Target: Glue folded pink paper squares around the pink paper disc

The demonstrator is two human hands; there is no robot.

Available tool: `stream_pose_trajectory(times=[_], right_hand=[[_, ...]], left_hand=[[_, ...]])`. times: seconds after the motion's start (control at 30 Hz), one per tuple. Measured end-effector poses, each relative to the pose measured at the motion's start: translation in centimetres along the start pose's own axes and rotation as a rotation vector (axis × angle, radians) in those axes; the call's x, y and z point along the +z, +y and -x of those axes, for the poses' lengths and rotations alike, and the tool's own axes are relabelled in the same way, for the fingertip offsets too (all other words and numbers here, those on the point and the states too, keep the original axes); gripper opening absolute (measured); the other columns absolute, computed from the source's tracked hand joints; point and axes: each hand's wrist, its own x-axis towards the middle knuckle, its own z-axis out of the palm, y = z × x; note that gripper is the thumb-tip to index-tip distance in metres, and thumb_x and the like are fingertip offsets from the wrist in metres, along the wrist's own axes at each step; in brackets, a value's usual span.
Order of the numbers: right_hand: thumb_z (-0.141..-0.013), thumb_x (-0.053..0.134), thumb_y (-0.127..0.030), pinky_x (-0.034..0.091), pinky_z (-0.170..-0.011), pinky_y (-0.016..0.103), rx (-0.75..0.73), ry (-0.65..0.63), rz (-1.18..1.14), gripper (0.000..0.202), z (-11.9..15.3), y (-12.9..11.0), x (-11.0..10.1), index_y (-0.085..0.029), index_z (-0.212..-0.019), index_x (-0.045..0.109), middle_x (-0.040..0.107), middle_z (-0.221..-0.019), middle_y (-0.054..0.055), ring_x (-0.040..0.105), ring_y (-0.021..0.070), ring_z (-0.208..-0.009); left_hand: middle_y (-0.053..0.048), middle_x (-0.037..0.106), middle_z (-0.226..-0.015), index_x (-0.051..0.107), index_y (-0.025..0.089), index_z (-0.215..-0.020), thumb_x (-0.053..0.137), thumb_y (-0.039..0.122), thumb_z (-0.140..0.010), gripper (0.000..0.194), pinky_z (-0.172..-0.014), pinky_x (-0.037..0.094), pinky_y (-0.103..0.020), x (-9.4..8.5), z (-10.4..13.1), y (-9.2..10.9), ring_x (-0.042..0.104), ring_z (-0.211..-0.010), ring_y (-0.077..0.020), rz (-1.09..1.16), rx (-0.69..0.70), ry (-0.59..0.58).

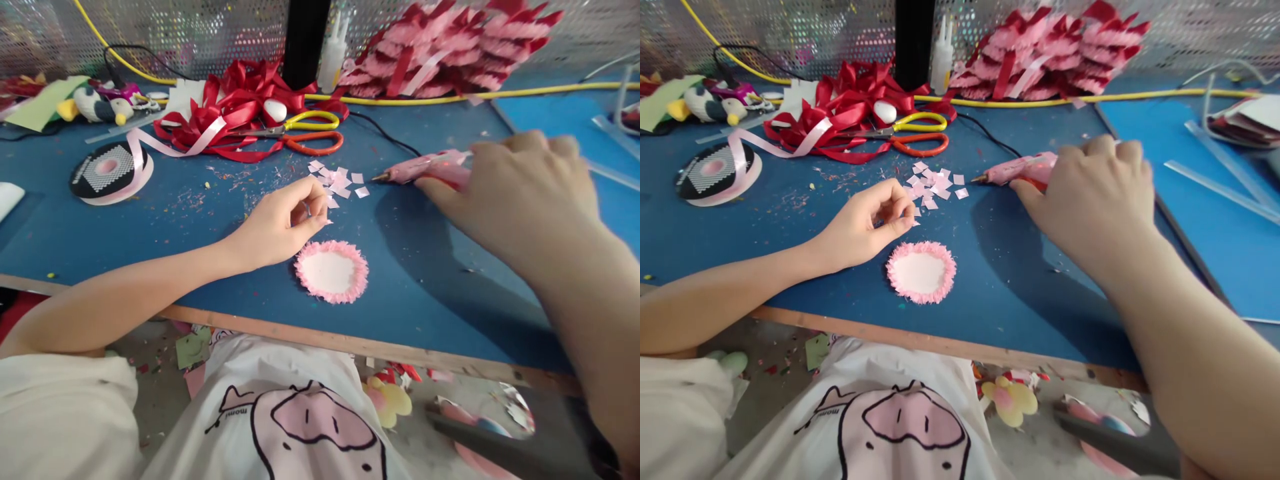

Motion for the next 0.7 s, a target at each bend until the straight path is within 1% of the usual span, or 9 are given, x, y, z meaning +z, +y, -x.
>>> stream_pose_trajectory(times=[0.03,0.07,0.13,0.17,0.23,0.37,0.53,0.63,0.7], right_hand=[[-0.106,0.057,-0.061,0.052,-0.093,0.058,-0.059,0.145,-0.088,0.058,0.3,-0.6,-0.2,-0.008,-0.123,0.075,0.074,-0.121,0.028,0.068,0.0415,-0.115],[-0.106,0.059,-0.060,0.051,-0.097,0.057,-0.168,0.256,-0.203,0.050,0.7,-1.2,-0.5,-0.015,-0.120,0.077,0.076,-0.115,0.020,0.069,0.0363,-0.112],[-0.105,0.067,-0.051,0.051,-0.100,0.053,-0.409,0.391,-0.400,0.031,1.6,-2.7,-1.2,-0.023,-0.107,0.080,0.077,-0.100,0.009,0.068,0.0279,-0.104],[-0.101,0.075,-0.050,0.052,-0.099,0.052,-0.527,0.451,-0.461,0.025,2.1,-3.5,-1.5,-0.026,-0.106,0.080,0.077,-0.100,0.007,0.067,0.0279,-0.106],[-0.094,0.084,-0.048,0.052,-0.096,0.049,-0.643,0.522,-0.508,0.025,3.1,-4.8,-1.9,-0.029,-0.109,0.079,0.076,-0.097,0.005,0.064,0.0291,-0.110],[-0.089,0.090,-0.040,0.050,-0.087,0.044,-0.727,0.631,-0.508,0.028,4.4,-6.3,-2.2,-0.030,-0.112,0.077,0.074,-0.088,0.002,0.061,0.0269,-0.106],[-0.088,0.092,-0.031,0.045,-0.083,0.041,-0.737,0.732,-0.501,0.025,4.5,-6.6,-2.2,-0.029,-0.106,0.075,0.075,-0.085,-0.001,0.063,0.0243,-0.103],[-0.087,0.092,-0.032,0.043,-0.079,0.040,-0.774,0.777,-0.502,0.027,4.4,-6.5,-2.0,-0.029,-0.106,0.074,0.075,-0.083,-0.003,0.065,0.0233,-0.098],[-0.089,0.091,-0.034,0.041,-0.080,0.041,-0.781,0.800,-0.490,0.023,4.4,-6.5,-1.8,-0.030,-0.104,0.074,0.074,-0.081,-0.004,0.067,0.0233,-0.096]], left_hand=[[0.001,0.062,-0.087,0.040,0.022,-0.082,0.063,0.008,-0.092,0.028,-0.069,0.043,-0.029,0.0,0.0,0.1,0.053,-0.073,-0.0106,0.024,-0.022,0.002],[0.001,0.062,-0.087,0.040,0.022,-0.083,0.063,0.008,-0.091,0.029,-0.070,0.043,-0.030,0.1,0.0,0.3,0.052,-0.074,-0.0106,0.063,-0.051,0.004],[0.001,0.061,-0.089,0.040,0.022,-0.083,0.064,0.007,-0.090,0.029,-0.076,0.045,-0.030,0.3,0.0,0.6,0.053,-0.077,-0.0105,0.177,-0.120,0.004],[0.002,0.061,-0.088,0.040,0.022,-0.083,0.064,0.007,-0.089,0.029,-0.079,0.046,-0.030,0.3,0.0,0.7,0.054,-0.079,-0.0102,0.240,-0.153,0.004],[0.003,0.060,-0.085,0.040,0.022,-0.083,0.066,0.007,-0.087,0.030,-0.083,0.048,-0.029,0.5,0.0,0.9,0.055,-0.081,-0.0094,0.354,-0.207,0.000],[0.006,0.059,-0.080,0.041,0.021,-0.082,0.069,0.010,-0.085,0.030,-0.086,0.049,-0.028,0.5,-0.1,1.1,0.056,-0.079,-0.0070,0.480,-0.247,-0.040],[0.005,0.064,-0.083,0.043,0.021,-0.083,0.074,0.016,-0.084,0.032,-0.090,0.051,-0.029,0.4,-0.1,1.0,0.061,-0.080,-0.0063,0.555,-0.271,-0.082],[0.004,0.066,-0.084,0.042,0.021,-0.082,0.078,0.018,-0.083,0.036,-0.093,0.052,-0.031,0.4,-0.1,0.9,0.064,-0.083,-0.0081,0.547,-0.280,-0.097],[0.003,0.067,-0.085,0.042,0.021,-0.083,0.081,0.020,-0.082,0.038,-0.095,0.053,-0.032,0.4,-0.1,0.8,0.065,-0.086,-0.0098,0.536,-0.288,-0.103]])
